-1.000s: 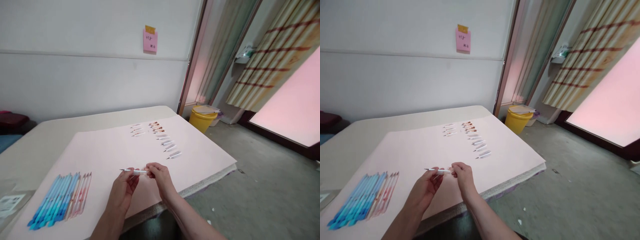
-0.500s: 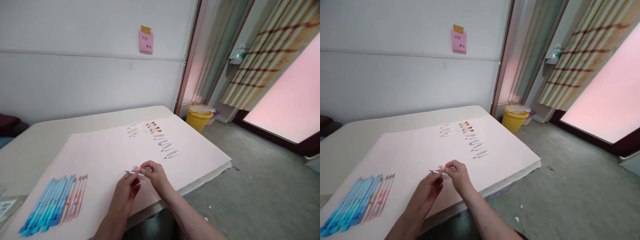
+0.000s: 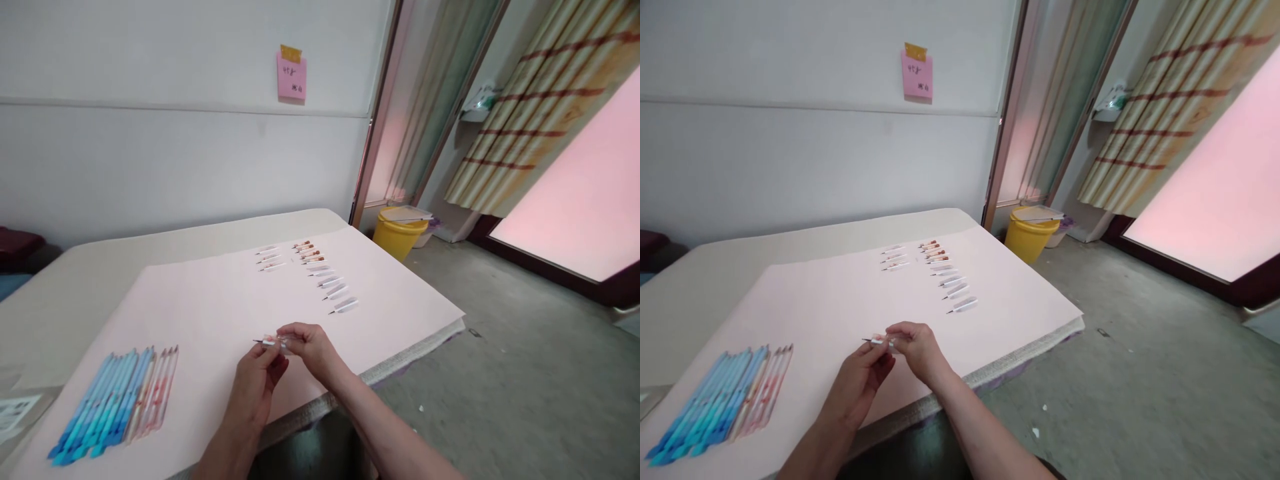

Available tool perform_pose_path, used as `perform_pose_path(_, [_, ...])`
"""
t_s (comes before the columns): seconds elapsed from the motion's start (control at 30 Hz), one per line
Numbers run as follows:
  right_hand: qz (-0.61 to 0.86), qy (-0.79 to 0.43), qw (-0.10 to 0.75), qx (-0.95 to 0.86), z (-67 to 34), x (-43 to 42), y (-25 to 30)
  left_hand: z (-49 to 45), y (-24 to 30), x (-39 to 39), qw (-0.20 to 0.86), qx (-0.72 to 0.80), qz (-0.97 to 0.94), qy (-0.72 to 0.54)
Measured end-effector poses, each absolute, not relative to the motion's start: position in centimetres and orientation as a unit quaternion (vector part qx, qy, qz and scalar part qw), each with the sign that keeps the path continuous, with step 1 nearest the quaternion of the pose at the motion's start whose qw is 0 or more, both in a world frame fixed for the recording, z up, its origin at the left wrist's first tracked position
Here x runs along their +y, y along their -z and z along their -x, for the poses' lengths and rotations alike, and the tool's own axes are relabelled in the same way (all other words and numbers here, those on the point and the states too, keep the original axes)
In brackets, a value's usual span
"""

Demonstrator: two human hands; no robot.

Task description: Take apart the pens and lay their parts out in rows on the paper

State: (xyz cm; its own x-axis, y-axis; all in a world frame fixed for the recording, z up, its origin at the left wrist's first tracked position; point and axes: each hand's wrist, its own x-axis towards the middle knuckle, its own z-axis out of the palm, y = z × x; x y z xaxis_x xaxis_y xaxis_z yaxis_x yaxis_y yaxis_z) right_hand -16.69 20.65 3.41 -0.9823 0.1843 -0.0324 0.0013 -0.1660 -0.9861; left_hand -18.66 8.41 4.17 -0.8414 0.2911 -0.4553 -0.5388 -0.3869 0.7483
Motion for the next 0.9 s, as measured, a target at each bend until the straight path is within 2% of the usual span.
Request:
perform_pose_path(0.27, [0.074, -0.729, 0.044, -0.679, 16.5, 21.2, -3.5, 18.8, -3.9, 8.4, 0.237, 0.512, 0.133, -0.815])
perform_pose_path(0.47, [0.113, -0.732, -0.037, -0.671, 16.2, 21.5, -4.0, 18.9, -3.8, 8.3, 0.233, 0.518, 0.126, -0.813])
perform_pose_path(0.73, [0.093, -0.750, 0.010, -0.655, 16.4, 21.5, -4.2, 18.9, -4.2, 8.1, 0.210, 0.531, 0.099, -0.815])
perform_pose_path(0.9, [0.088, -0.755, -0.016, -0.650, 16.3, 22.4, -4.6, 19.8, -4.9, 7.1, 0.279, 0.569, 0.067, -0.771])
